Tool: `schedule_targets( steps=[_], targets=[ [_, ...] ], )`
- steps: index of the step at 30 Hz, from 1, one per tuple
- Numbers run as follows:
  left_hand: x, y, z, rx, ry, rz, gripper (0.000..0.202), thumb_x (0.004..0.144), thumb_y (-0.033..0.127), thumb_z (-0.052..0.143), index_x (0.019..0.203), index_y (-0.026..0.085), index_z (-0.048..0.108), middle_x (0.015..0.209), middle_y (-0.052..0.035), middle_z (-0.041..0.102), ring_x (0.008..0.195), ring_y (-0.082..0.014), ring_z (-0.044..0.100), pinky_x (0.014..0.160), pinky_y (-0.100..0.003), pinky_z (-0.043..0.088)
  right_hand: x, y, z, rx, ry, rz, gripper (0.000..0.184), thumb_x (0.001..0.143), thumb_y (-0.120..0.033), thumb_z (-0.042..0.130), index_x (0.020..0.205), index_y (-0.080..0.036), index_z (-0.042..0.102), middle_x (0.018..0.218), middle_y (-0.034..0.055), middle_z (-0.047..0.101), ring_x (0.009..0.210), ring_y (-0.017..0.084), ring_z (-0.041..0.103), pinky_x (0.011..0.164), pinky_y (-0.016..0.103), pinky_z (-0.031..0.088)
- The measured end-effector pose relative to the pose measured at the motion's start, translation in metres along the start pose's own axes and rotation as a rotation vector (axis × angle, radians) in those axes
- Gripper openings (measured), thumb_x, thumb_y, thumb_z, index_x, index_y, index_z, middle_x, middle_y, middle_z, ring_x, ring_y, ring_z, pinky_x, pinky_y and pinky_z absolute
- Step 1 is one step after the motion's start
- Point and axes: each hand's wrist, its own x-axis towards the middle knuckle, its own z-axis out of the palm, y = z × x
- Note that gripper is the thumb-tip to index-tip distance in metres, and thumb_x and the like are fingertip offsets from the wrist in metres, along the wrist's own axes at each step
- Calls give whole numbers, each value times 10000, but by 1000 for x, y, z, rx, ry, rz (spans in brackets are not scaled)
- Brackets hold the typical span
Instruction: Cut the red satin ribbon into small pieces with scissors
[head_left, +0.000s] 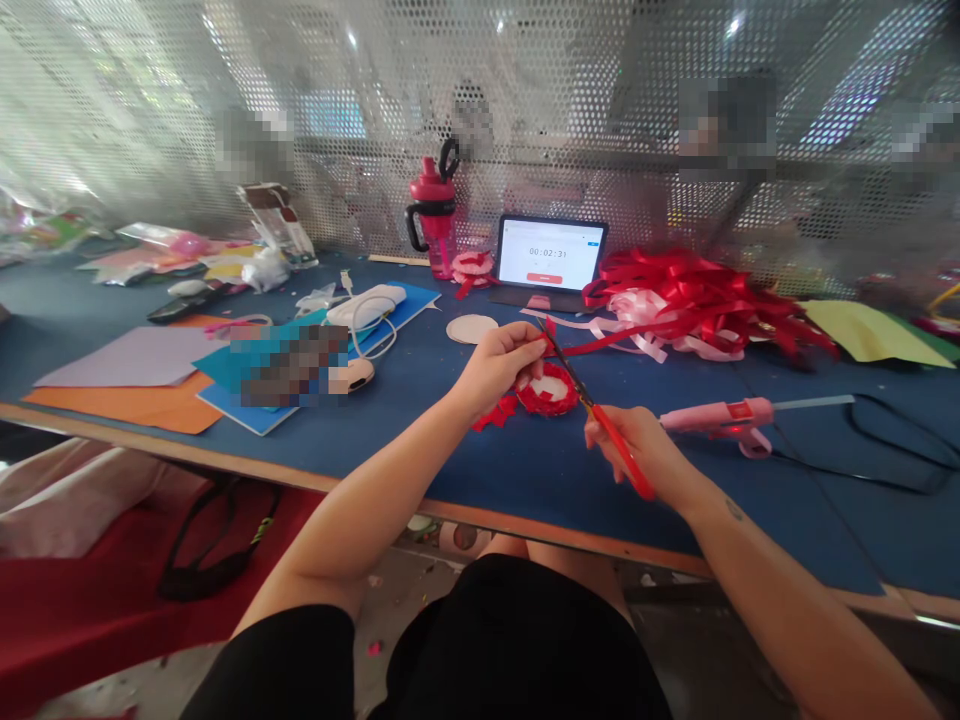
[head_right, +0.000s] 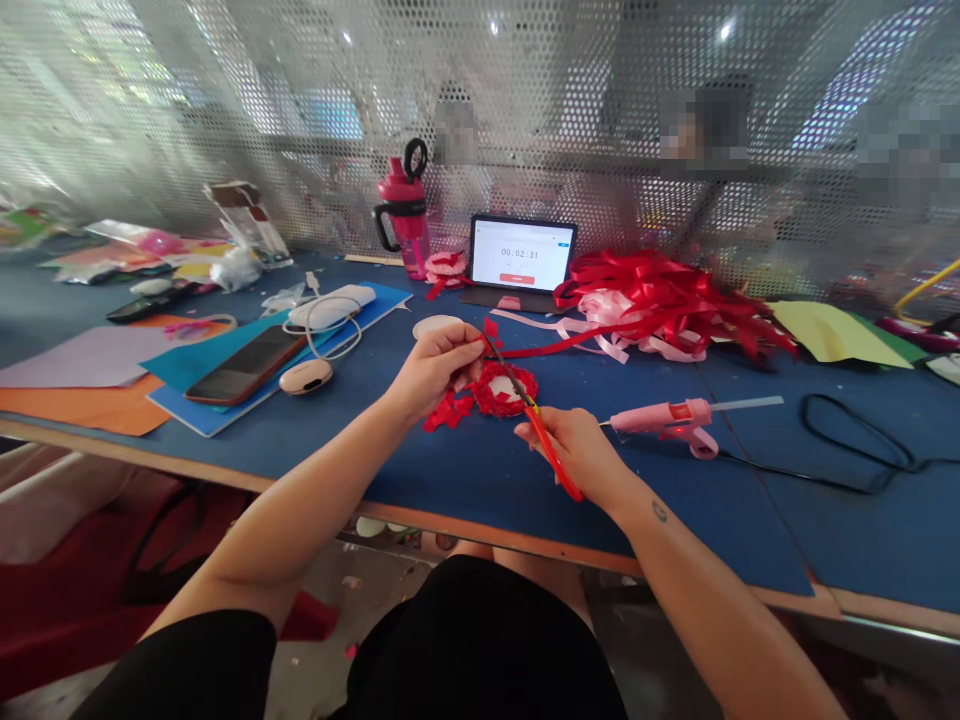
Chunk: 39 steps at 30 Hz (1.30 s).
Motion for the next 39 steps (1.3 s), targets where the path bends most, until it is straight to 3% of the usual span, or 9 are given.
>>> schedule_targets(
  steps=[6,23,30,39],
  targets=[
    [-1,1,1,-19,22,-19,207,849,267,531,689,137,531,493,21,559,340,-15,399,346,-139,237,-2,-3,-2,-96,0,-41,418,906,-517,415,709,-172,544,443,-53,393,355,108,471,380,206,333],
    [0,2,-2,31,15,12,193,829,231,510,665,137,550,448,31,546,305,-10,362,327,-136,221,-6,-15,-5,-253,-33,-114,463,897,-535,353,808,-146,588,451,-18,479,405,122,466,425,224,326],
    [0,1,-2,22,13,-9,189,822,236,520,662,138,538,450,29,551,304,-9,356,325,-137,211,-7,-16,-5,-253,-40,-160,549,890,-637,277,737,-167,516,489,-6,484,423,114,457,424,220,320],
    [2,-1,-3,24,10,-26,193,814,248,530,655,138,541,446,24,551,300,-11,348,326,-144,204,-4,-8,-4,-256,-41,-121,680,842,-749,249,776,-150,566,462,-8,475,412,117,454,410,218,304]
  ],
)
